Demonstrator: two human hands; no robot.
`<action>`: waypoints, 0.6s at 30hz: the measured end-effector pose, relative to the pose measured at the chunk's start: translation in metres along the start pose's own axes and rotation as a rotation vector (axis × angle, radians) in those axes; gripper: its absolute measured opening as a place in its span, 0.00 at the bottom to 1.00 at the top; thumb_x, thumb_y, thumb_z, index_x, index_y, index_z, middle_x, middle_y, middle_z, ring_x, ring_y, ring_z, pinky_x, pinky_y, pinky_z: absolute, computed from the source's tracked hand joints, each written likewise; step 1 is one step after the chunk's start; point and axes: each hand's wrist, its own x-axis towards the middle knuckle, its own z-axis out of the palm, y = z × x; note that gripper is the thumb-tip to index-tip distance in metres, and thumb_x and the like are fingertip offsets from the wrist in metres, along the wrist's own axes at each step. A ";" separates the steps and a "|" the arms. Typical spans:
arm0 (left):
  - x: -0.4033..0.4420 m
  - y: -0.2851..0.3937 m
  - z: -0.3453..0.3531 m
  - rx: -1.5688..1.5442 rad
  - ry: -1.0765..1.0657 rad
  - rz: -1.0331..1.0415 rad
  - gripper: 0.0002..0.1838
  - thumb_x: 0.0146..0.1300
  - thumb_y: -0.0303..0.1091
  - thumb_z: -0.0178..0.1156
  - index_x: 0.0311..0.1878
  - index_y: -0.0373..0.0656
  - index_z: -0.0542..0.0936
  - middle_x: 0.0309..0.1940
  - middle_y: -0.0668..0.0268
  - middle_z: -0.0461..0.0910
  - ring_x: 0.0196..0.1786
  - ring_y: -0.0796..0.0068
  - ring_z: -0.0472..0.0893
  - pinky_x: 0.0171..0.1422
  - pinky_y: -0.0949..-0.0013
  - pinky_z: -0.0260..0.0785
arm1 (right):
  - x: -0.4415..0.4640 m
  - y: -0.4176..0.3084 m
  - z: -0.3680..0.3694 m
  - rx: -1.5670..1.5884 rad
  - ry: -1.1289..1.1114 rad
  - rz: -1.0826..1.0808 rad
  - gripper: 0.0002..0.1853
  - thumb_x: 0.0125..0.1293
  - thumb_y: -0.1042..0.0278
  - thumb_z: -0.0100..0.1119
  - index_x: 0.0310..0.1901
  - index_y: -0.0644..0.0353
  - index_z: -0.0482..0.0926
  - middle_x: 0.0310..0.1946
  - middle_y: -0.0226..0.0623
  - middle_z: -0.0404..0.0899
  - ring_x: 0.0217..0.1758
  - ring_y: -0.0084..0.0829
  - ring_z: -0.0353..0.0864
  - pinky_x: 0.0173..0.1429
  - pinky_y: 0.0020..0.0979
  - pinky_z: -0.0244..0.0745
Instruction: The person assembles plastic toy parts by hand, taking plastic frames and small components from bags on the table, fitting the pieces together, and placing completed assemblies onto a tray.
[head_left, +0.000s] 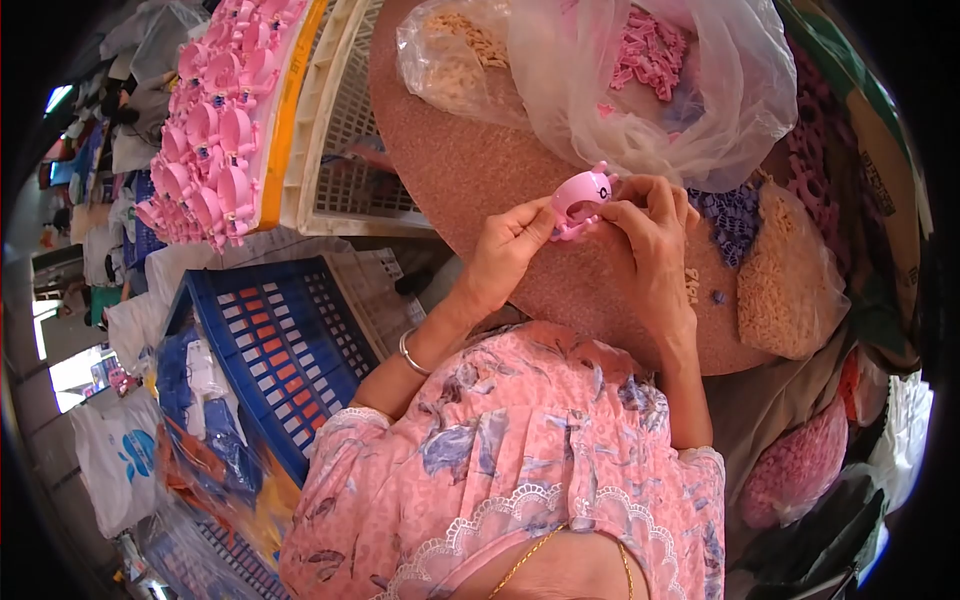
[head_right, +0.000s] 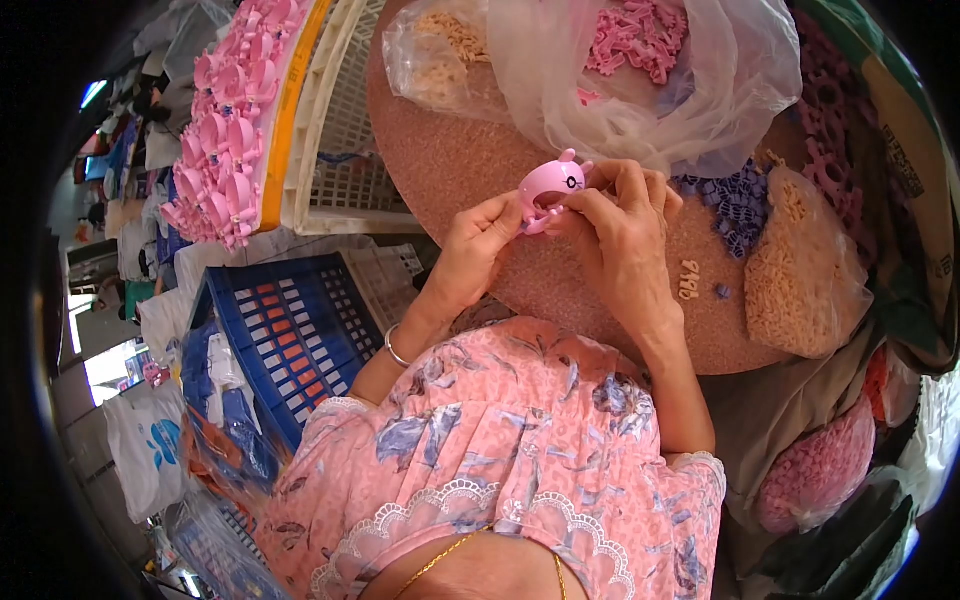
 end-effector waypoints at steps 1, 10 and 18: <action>-0.001 0.003 0.001 0.082 0.019 0.028 0.20 0.81 0.39 0.50 0.61 0.31 0.78 0.53 0.63 0.83 0.56 0.76 0.80 0.66 0.67 0.72 | -0.002 0.001 0.002 0.000 -0.001 0.025 0.10 0.54 0.64 0.73 0.38 0.52 0.87 0.44 0.31 0.76 0.51 0.36 0.71 0.58 0.41 0.56; -0.007 -0.013 0.001 -0.055 0.041 -0.152 0.21 0.81 0.43 0.50 0.61 0.35 0.79 0.52 0.64 0.84 0.55 0.75 0.81 0.66 0.67 0.72 | -0.004 -0.004 0.027 -0.122 0.078 0.061 0.09 0.53 0.65 0.72 0.37 0.55 0.86 0.42 0.31 0.77 0.51 0.36 0.73 0.59 0.40 0.58; -0.010 -0.028 0.006 -0.554 -0.023 -0.200 0.18 0.79 0.42 0.54 0.61 0.38 0.78 0.53 0.68 0.82 0.56 0.75 0.80 0.67 0.65 0.72 | 0.009 -0.003 0.040 -0.190 0.270 0.080 0.22 0.55 0.62 0.72 0.53 0.51 0.82 0.49 0.33 0.77 0.57 0.37 0.73 0.64 0.43 0.55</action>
